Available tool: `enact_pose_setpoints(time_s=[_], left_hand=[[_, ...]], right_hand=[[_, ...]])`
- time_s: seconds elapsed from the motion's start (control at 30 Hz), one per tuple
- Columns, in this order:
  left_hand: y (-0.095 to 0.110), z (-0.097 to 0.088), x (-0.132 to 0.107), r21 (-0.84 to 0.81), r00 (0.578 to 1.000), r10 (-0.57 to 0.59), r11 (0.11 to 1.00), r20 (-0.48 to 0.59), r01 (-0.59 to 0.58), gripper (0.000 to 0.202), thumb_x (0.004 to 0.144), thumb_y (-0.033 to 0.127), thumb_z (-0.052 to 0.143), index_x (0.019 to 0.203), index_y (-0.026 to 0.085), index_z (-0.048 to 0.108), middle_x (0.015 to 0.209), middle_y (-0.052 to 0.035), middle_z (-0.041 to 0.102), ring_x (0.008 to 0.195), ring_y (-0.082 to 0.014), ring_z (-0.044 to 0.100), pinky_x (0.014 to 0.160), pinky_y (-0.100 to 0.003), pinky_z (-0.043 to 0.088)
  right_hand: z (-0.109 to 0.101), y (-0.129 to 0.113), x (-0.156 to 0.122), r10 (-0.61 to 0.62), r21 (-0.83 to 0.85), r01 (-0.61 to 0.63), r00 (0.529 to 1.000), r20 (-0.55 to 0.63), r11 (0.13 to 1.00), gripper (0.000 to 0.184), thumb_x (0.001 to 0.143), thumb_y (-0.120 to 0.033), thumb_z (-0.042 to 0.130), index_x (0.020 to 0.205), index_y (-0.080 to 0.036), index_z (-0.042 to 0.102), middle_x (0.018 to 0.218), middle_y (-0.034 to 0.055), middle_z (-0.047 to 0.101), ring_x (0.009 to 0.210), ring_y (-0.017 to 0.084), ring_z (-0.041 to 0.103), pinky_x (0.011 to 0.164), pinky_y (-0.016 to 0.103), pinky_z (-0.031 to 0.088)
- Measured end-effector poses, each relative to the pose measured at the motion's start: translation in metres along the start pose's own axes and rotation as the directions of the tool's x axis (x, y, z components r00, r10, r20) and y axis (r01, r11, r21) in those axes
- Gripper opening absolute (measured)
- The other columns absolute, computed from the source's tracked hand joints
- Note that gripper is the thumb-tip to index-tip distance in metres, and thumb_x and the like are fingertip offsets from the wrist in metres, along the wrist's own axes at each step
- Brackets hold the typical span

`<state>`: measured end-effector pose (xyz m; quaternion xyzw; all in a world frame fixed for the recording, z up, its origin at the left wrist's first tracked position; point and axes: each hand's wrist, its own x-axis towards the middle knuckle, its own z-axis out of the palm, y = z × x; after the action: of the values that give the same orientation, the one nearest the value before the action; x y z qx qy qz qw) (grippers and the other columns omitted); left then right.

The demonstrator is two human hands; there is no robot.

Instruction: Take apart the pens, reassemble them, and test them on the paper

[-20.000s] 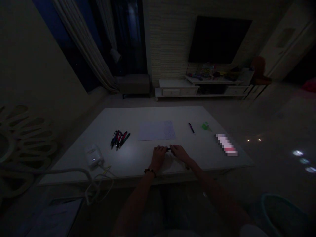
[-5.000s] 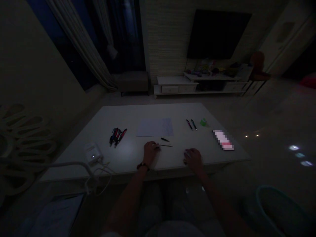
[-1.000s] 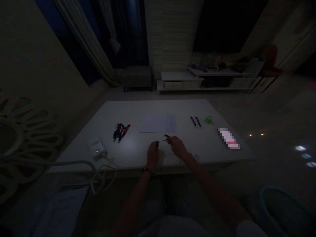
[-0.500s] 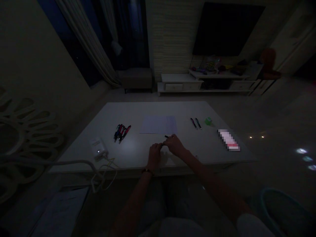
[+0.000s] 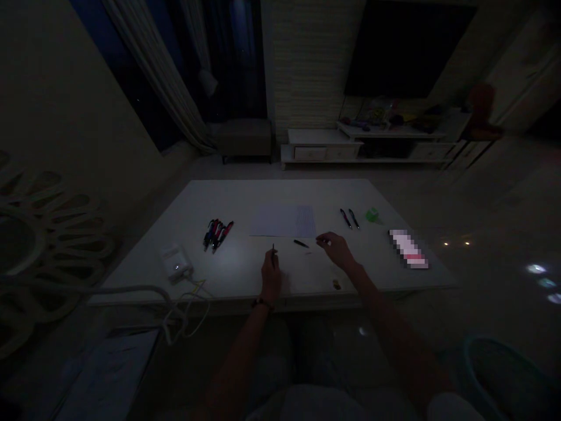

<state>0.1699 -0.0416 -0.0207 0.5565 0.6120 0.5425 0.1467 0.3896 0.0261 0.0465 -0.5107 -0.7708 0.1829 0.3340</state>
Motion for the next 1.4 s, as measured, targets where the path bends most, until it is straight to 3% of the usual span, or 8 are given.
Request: enact_pose_setpoints(time_s=[0.13,0.23,0.33,0.5,0.63,0.8,1.13,1.4], left_hand=[[-0.001,-0.003,0.001,-0.033,0.997,-0.032,0.999,-0.075,0.029,0.028,0.090,0.034,0.038,0.111,0.019,0.049,0.079,-0.0009,0.059,0.064,-0.0118,0.054,0.061,-0.023,0.042],[0.000,-0.001,0.000,0.015,0.998,0.011,1.000,-0.060,-0.010,0.028,0.090,0.034,0.037,0.110,0.020,0.053,0.091,-0.0050,0.063,0.076,-0.0150,0.059,0.069,-0.027,0.045],[0.003,0.001,-0.002,0.075,0.996,0.090,0.993,0.011,-0.090,0.027,0.090,0.033,0.037,0.104,0.021,0.056,0.097,-0.0069,0.064,0.087,-0.0176,0.059,0.076,-0.031,0.046],[0.007,0.003,-0.006,0.187,0.948,0.216,0.947,0.232,-0.261,0.026,0.091,0.030,0.037,0.105,0.022,0.057,0.091,-0.0056,0.063,0.083,-0.0160,0.059,0.075,-0.028,0.045],[0.006,0.003,-0.008,0.275,0.921,0.218,0.909,0.324,-0.312,0.026,0.093,0.029,0.033,0.106,0.023,0.055,0.087,-0.0043,0.060,0.080,-0.0142,0.057,0.072,-0.025,0.043],[0.006,0.003,-0.007,0.391,0.909,0.147,0.867,0.390,-0.308,0.029,0.095,0.029,0.028,0.108,0.023,0.053,0.090,-0.0032,0.059,0.081,-0.0125,0.055,0.073,-0.023,0.041],[0.008,0.002,-0.008,0.431,0.896,0.142,0.838,0.421,-0.335,0.029,0.095,0.030,0.026,0.108,0.023,0.051,0.089,-0.0029,0.058,0.078,-0.0122,0.054,0.069,-0.022,0.038],[0.014,0.000,-0.008,0.456,0.877,0.133,0.813,0.462,-0.363,0.029,0.096,0.030,0.024,0.103,0.023,0.051,0.086,-0.0020,0.057,0.076,-0.0120,0.053,0.067,-0.022,0.036]], right_hand=[[0.029,0.026,-0.020,0.089,-0.077,-0.078,0.986,0.145,0.994,0.020,0.077,-0.021,0.060,0.095,-0.017,0.068,0.088,0.0057,0.063,0.079,0.014,0.058,0.075,0.025,0.042],[0.050,0.025,-0.023,0.114,-0.073,-0.105,0.985,0.132,0.992,0.020,0.079,-0.022,0.058,0.096,-0.017,0.067,0.093,0.0062,0.060,0.083,0.013,0.057,0.077,0.024,0.041],[0.057,0.017,-0.017,0.123,-0.039,-0.120,0.986,0.116,0.992,0.014,0.079,-0.021,0.056,0.084,-0.017,0.068,0.092,0.0062,0.059,0.085,0.014,0.057,0.078,0.024,0.040],[0.046,-0.004,-0.013,0.127,0.226,-0.139,0.990,0.067,0.964,0.015,0.079,-0.022,0.052,0.084,-0.015,0.064,0.076,0.0027,0.064,0.069,0.013,0.057,0.068,0.025,0.043],[0.027,-0.028,-0.018,0.058,0.400,-0.054,0.998,0.000,0.915,0.019,0.079,-0.031,0.055,0.087,-0.018,0.065,0.083,0.0024,0.067,0.071,0.013,0.059,0.067,0.026,0.044],[0.013,-0.045,-0.019,-0.036,0.402,0.051,0.998,-0.043,0.914,0.018,0.081,-0.031,0.054,0.086,-0.019,0.066,0.086,0.0042,0.066,0.078,0.014,0.059,0.068,0.026,0.044],[0.017,-0.040,-0.017,-0.105,0.324,0.129,0.990,-0.091,0.937,0.018,0.085,-0.033,0.053,0.085,-0.019,0.064,0.085,0.0048,0.064,0.076,0.015,0.059,0.066,0.027,0.045],[0.014,-0.036,-0.016,-0.176,0.291,0.170,0.984,-0.004,0.942,0.015,0.083,-0.029,0.054,0.085,-0.018,0.065,0.082,0.0053,0.063,0.074,0.015,0.058,0.067,0.027,0.046]])
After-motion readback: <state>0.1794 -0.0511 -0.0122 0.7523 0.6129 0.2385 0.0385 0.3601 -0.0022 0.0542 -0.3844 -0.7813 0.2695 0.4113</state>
